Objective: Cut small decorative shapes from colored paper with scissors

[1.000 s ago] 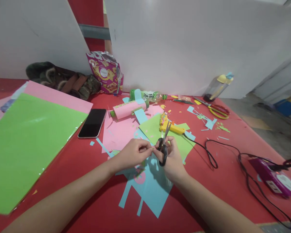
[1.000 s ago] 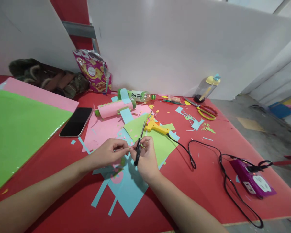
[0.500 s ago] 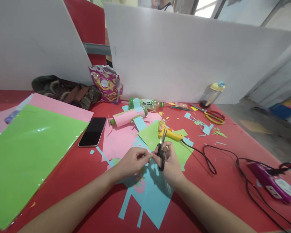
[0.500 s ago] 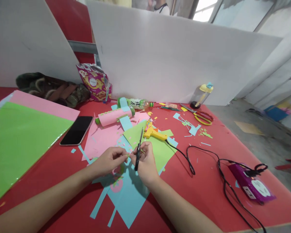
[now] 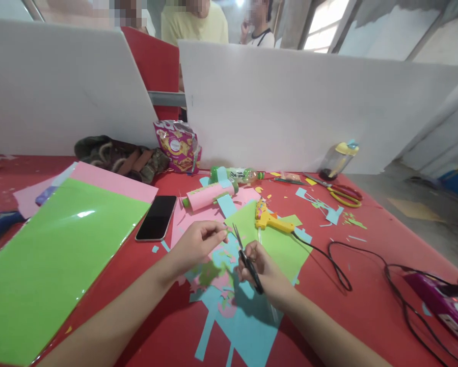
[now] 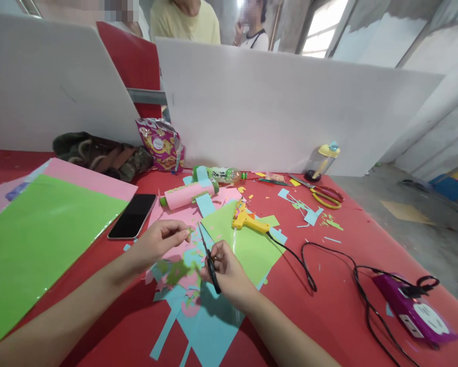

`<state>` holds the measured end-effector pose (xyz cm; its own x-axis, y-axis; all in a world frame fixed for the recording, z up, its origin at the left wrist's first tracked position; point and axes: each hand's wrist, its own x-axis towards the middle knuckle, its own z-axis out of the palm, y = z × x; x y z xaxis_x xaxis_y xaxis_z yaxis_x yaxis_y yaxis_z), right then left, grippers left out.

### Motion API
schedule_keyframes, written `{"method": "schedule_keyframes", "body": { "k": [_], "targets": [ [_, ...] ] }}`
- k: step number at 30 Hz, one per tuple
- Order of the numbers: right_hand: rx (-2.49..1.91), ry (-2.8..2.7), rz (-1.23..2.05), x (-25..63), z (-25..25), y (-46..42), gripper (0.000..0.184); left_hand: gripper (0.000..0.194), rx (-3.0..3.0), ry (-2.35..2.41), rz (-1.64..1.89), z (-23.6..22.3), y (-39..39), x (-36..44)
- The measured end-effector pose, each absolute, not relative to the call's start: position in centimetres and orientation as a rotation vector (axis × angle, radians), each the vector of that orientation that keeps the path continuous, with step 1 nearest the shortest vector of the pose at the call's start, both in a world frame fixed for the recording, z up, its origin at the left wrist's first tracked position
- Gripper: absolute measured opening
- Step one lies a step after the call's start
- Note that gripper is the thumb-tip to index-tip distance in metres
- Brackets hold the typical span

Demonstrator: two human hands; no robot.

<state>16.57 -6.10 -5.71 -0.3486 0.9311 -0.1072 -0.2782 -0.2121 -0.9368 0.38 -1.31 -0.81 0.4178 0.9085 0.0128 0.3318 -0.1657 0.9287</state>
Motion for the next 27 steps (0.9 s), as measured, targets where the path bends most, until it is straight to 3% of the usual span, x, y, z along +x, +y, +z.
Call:
{"method": "schedule_keyframes", "body": {
  "k": [27],
  "targets": [
    [-0.641,-1.349,1.904,17.3,-4.4,-6.5,0.045,0.023,1.763,0.921,0.408,0.1,-1.4,-0.4]
  ]
}}
